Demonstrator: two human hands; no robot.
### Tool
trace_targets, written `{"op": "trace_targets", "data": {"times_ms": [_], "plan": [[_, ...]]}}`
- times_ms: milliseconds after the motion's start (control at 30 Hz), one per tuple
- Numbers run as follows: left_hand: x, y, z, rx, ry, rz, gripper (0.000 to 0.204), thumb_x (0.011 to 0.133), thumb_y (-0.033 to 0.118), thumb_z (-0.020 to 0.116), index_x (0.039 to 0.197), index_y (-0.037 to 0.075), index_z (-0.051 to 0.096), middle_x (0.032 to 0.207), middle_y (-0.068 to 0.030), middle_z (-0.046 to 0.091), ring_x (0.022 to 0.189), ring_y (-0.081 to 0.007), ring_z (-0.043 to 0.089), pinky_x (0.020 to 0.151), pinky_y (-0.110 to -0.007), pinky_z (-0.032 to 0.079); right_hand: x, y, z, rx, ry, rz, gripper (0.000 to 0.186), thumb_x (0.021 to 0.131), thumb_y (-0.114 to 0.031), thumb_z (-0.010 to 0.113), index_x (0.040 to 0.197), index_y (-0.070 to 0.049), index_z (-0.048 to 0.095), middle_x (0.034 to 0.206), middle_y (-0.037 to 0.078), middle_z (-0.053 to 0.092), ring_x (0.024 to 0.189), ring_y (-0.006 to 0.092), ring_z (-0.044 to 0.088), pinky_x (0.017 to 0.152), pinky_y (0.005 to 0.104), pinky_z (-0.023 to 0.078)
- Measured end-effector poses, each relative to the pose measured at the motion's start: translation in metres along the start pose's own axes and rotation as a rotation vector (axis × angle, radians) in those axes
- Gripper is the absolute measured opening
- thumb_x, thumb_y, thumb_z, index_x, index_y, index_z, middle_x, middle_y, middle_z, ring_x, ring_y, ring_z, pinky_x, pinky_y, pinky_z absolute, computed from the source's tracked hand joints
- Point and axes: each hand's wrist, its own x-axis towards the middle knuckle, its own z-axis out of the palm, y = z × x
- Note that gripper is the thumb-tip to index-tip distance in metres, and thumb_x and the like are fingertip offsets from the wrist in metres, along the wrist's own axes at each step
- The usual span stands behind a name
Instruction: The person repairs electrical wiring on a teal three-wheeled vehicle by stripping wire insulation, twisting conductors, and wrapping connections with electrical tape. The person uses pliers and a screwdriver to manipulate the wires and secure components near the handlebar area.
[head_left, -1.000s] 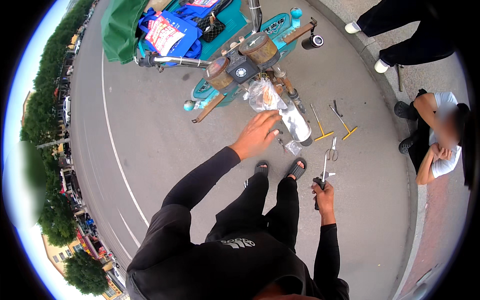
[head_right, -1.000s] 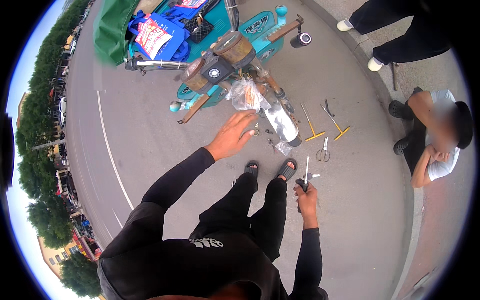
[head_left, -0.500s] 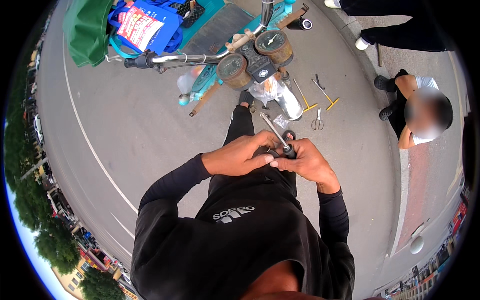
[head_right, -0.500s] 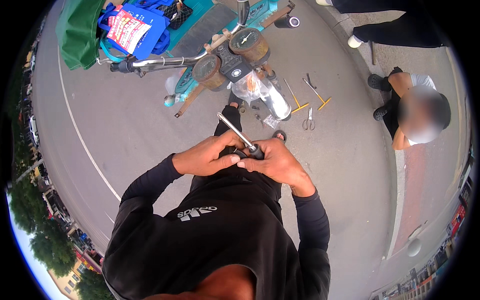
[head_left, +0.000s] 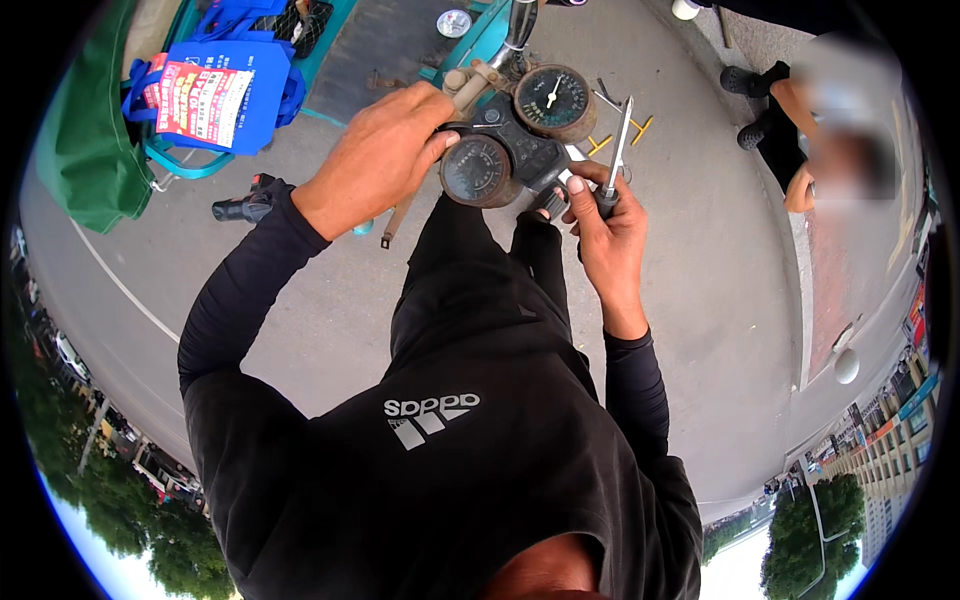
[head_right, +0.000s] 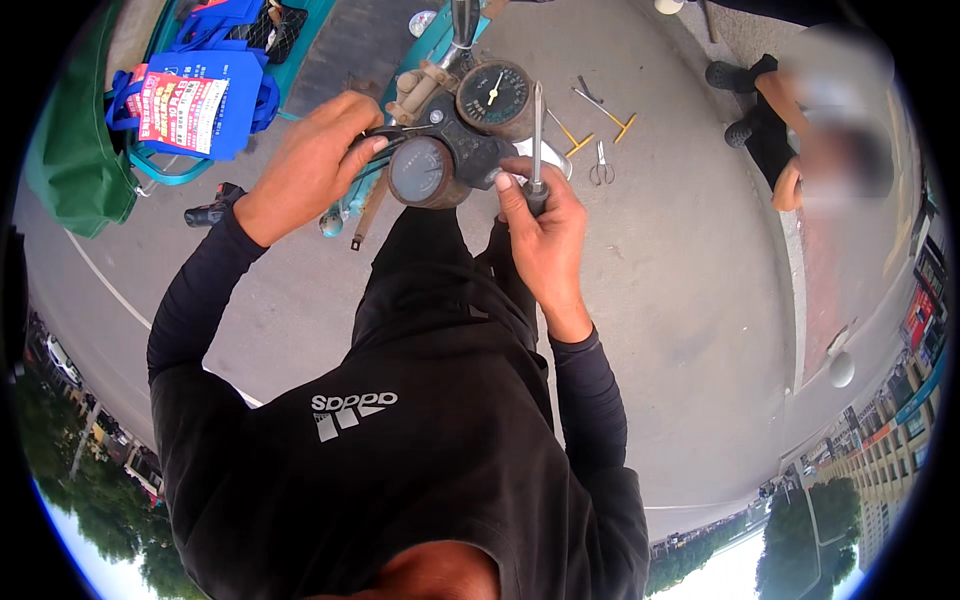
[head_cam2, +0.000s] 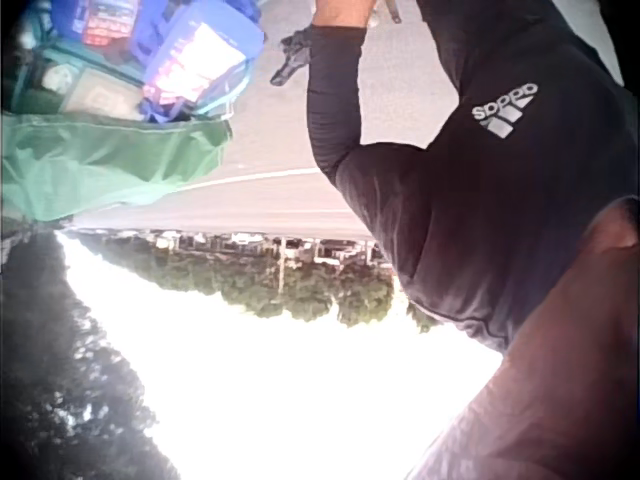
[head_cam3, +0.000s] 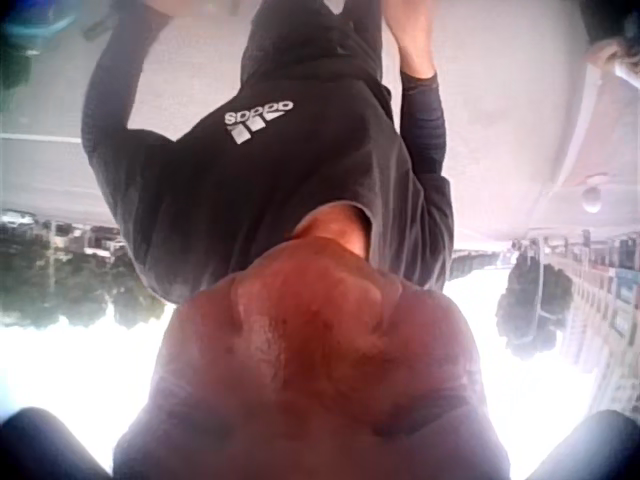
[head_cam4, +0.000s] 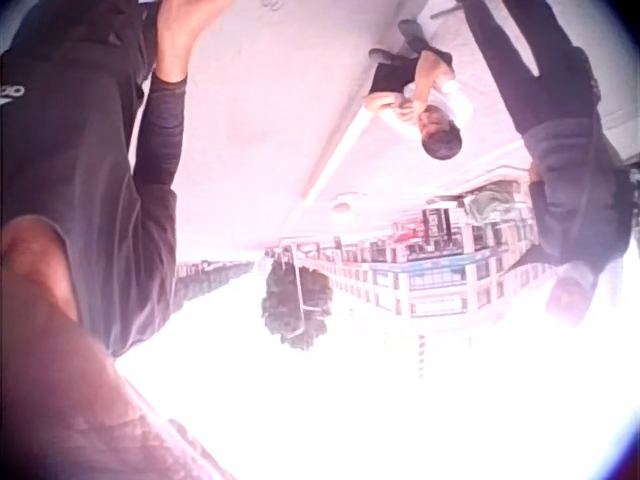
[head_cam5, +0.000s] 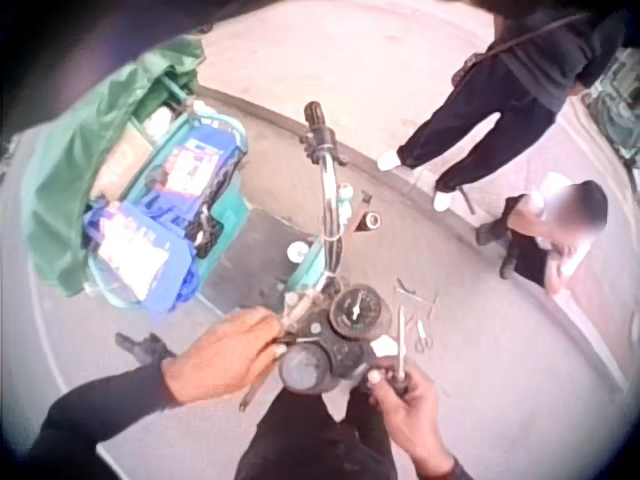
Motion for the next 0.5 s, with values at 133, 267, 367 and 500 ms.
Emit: {"op": "trace_targets", "data": {"times_ms": [133, 267, 367, 500], "plan": [[0.045, -0.063, 0.01, 0.032, -0.169, 0.134, 0.018, 0.095, 0.011, 0.06, 0.109, 0.001, 0.053, 0.098, -0.0213, 0.059, 0.094, -0.0447, 0.057, 0.078, -0.053, 0.046, 0.041, 0.03, 0.005, -0.159, 0.175, -0.07, 0.029, 0.097, -0.02, 0.07, 0.114, 0.003, 0.066, 0.088, 0.006, 0.068, 0.073, 0.0092, 0.062, 0.065, 0.0246, 0.049], [0.068, -0.082, 0.024, -0.015, -0.152, 0.15, 0.016, 0.095, 0.012, 0.062, 0.1, 0.002, 0.051, 0.09, -0.0196, 0.061, 0.088, -0.0422, 0.06, 0.074, -0.052, 0.047, 0.048, 0.038, 0.01, -0.132, 0.228, 0.06, 0.034, 0.099, -0.026, 0.067, 0.121, 0.0, 0.065, 0.081, 0.005, 0.07, 0.071, 0.0074, 0.064, 0.056, 0.0227, 0.046], [0.077, -0.089, 0.021, -0.018, -0.124, 0.158, 0.016, 0.095, 0.013, 0.063, 0.101, 0.003, 0.053, 0.091, -0.0186, 0.062, 0.088, -0.0415, 0.06, 0.074, -0.051, 0.048, 0.051, 0.031, 0.017, 0.02, 0.247, 0.211, 0.034, 0.098, -0.025, 0.068, 0.12, 0.001, 0.065, 0.084, 0.005, 0.07, 0.075, 0.0092, 0.065, 0.059, 0.0241, 0.05], [0.084, -0.095, 0.024, -0.03, -0.109, 0.226, 0.016, 0.094, 0.014, 0.066, 0.102, 0.003, 0.057, 0.094, -0.0162, 0.063, 0.089, -0.0394, 0.062, 0.076, -0.047, 0.049, 0.063, 0.036, 0.028, 0.07, 0.275, 0.208, 0.044, 0.101, -0.03, 0.064, 0.129, 0.004, 0.061, 0.085, 0.007, 0.072, 0.067, 0.0065, 0.061, 0.053, 0.0219, 0.046]]}}
